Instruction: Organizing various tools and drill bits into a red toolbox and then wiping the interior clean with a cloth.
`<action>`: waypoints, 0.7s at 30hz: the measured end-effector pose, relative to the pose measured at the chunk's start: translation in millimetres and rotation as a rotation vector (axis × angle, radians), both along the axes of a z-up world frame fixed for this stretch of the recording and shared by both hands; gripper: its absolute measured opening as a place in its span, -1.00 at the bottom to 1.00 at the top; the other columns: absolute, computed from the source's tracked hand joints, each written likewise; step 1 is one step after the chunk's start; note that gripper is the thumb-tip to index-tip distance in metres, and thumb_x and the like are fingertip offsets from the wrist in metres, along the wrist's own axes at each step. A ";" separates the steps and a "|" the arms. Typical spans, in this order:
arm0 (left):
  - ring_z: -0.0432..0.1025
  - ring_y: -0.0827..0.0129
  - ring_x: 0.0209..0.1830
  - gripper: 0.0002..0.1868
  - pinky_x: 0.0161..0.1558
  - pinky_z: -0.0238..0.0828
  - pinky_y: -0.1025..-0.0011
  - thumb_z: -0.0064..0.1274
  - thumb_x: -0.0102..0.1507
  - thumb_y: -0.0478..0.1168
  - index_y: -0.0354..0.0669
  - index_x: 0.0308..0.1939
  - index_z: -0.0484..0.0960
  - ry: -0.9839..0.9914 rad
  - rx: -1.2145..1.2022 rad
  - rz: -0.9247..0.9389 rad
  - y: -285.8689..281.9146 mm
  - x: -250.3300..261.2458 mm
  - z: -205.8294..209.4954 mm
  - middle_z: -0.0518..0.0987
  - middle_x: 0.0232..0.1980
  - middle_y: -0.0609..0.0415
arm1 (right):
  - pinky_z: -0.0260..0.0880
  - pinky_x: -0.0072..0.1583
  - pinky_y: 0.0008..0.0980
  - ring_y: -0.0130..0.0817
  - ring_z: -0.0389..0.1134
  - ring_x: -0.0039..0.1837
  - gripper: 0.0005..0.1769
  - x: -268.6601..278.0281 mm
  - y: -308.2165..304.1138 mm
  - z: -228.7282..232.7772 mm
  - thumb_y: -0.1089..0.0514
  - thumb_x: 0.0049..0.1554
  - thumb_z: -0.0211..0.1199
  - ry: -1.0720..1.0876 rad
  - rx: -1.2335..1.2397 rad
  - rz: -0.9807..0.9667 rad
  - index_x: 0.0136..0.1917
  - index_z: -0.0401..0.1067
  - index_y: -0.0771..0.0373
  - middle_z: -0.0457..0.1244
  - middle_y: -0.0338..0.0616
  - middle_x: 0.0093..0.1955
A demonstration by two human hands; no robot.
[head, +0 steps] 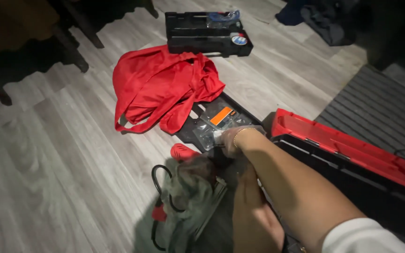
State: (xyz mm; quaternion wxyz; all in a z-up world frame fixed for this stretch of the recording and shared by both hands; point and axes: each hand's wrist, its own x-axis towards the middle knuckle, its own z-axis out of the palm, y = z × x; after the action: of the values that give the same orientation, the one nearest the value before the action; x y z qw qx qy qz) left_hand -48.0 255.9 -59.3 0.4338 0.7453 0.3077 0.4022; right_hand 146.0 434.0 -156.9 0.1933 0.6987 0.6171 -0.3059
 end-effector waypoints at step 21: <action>0.31 -0.25 0.42 -0.36 0.45 0.23 0.05 -0.18 0.33 -0.42 -0.41 0.52 0.19 0.130 0.314 -0.064 0.4 -2.6 -22.0 0.40 0.41 -0.39 | 0.47 0.10 -0.22 -0.26 0.42 0.00 -0.73 32.1 -284.0 239.4 0.12 0.19 0.27 0.579 0.806 -1.088 0.11 0.55 0.29 0.43 -0.01 -0.02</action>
State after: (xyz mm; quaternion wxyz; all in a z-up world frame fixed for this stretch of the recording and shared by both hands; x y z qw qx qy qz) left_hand -50.6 256.3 -81.3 0.3040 0.8377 0.2444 0.3823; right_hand 178.1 150.0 82.5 -0.4284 0.8142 0.2739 -0.2802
